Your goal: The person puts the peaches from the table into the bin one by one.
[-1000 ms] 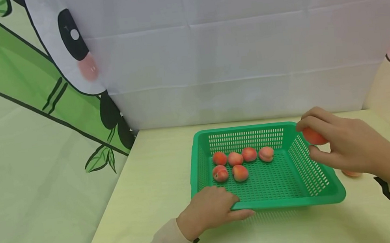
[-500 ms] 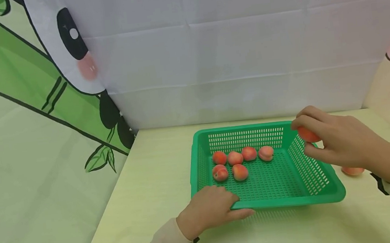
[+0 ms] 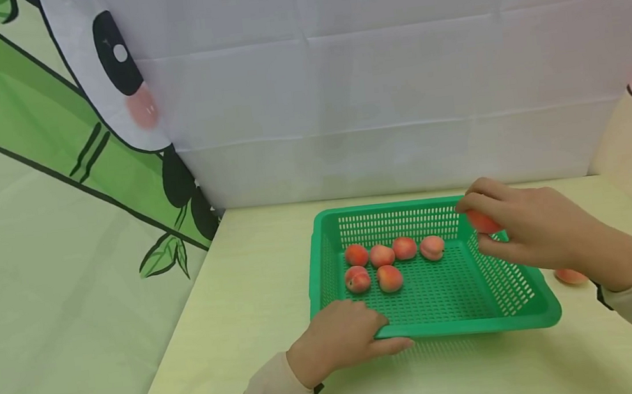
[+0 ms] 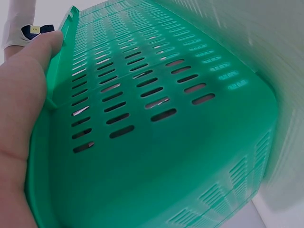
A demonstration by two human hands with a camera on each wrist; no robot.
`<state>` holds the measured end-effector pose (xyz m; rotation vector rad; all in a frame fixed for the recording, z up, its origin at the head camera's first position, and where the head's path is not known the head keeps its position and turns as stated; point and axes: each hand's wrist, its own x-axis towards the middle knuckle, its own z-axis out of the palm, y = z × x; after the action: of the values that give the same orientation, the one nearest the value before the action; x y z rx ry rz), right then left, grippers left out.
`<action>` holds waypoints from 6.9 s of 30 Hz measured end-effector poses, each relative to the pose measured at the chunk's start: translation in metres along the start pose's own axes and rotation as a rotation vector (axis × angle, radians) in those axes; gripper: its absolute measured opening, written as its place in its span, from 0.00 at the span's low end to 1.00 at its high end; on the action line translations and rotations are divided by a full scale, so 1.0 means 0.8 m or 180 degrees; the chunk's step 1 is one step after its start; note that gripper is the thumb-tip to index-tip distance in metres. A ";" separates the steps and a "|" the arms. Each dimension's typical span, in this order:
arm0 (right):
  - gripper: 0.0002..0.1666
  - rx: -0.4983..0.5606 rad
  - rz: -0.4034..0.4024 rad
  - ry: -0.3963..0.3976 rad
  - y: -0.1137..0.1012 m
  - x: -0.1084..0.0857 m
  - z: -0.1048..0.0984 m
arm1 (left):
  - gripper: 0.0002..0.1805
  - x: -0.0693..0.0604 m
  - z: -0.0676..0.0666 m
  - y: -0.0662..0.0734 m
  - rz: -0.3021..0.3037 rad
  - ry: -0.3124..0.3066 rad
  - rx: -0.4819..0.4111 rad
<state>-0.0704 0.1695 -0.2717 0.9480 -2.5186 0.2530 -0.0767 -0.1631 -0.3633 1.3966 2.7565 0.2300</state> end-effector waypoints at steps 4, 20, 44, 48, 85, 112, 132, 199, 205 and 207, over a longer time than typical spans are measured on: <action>0.25 -0.0037 0.0007 -0.0047 -0.002 0.005 0.003 | 0.36 -0.001 -0.001 0.000 0.0024 0.0038 -0.0001; 0.19 -0.0102 0.0010 -0.0224 -0.006 0.015 0.015 | 0.36 0.000 0.002 -0.001 0.0004 -0.0018 -0.0002; 0.21 0.0006 -0.0090 -0.0609 -0.001 0.032 0.054 | 0.36 0.002 0.001 -0.002 0.0107 0.0063 -0.0056; 0.22 0.0047 -0.0094 -0.0666 0.002 0.034 0.057 | 0.36 0.003 0.000 -0.002 0.0097 0.0082 -0.0055; 0.16 0.0145 -0.0064 -0.0897 0.018 0.045 0.075 | 0.36 0.014 0.001 0.001 0.0082 0.0067 0.0026; 0.20 0.0299 0.0052 -0.1223 0.030 0.064 0.096 | 0.36 0.014 0.001 0.001 0.0046 0.0030 0.0051; 0.27 0.0270 0.0119 -0.1650 0.020 0.070 0.122 | 0.35 0.013 0.002 0.001 -0.0002 -0.0101 0.0015; 0.13 0.0399 0.0204 -0.2051 0.018 0.084 0.158 | 0.35 0.016 0.001 0.002 -0.0040 -0.0052 0.0085; 0.13 0.0379 0.0181 -0.2069 0.015 0.087 0.156 | 0.35 0.016 0.001 0.002 -0.0070 -0.0079 0.0071; 0.13 0.0380 0.0176 -0.2080 0.014 0.088 0.155 | 0.35 0.016 0.001 0.002 -0.0078 -0.0088 0.0070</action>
<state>-0.1664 0.0981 -0.3498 1.1518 -3.1532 0.1206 -0.0828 -0.1520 -0.3634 1.3593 2.7606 0.1785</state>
